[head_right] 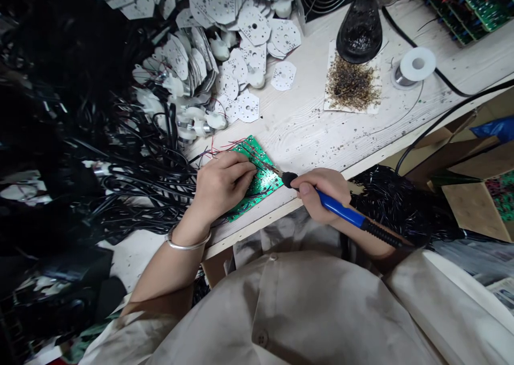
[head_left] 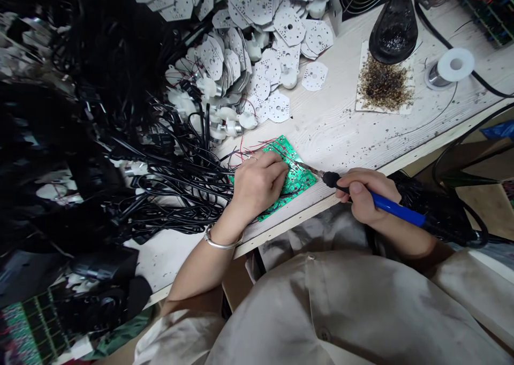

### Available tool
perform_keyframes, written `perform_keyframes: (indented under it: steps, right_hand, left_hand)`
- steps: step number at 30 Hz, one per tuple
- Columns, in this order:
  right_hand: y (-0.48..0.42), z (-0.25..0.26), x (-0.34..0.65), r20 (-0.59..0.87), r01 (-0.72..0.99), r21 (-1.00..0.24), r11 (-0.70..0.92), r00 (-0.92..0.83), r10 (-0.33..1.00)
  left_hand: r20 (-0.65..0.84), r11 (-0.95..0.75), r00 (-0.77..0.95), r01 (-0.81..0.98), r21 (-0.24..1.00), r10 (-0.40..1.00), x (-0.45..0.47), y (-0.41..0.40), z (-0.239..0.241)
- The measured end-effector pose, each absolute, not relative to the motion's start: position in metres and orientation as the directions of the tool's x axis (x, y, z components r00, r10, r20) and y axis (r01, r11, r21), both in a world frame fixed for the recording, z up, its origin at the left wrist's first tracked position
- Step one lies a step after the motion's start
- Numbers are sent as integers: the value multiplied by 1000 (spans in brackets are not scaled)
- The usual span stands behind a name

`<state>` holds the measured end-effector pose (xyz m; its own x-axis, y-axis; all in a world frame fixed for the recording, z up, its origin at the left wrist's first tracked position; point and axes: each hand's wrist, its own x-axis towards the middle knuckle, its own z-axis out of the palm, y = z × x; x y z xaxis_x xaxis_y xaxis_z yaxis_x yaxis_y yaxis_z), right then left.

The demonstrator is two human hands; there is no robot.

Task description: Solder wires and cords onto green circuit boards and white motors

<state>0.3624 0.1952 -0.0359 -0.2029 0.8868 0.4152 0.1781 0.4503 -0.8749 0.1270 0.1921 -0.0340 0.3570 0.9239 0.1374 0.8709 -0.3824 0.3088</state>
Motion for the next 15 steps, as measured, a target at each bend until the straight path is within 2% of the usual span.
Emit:
perform_keyframes:
  steps: [5, 9, 12, 15]
  right_hand:
    - [195, -36, 363, 331, 164, -918, 361, -184, 925]
    - [195, -36, 363, 256, 224, -930, 293, -178, 950]
    - [195, -35, 360, 261, 260, -919, 296, -163, 952]
    - [194, -36, 358, 277, 233, -926, 296, -109, 955]
  left_hand:
    - [151, -333, 297, 831, 446, 943, 127, 187, -37]
    - [169, -340, 296, 816, 467, 940, 128, 185, -37]
    - [200, -353, 291, 805, 477, 936, 128, 185, -37]
    - [155, -350, 315, 807, 475, 936, 128, 186, -36]
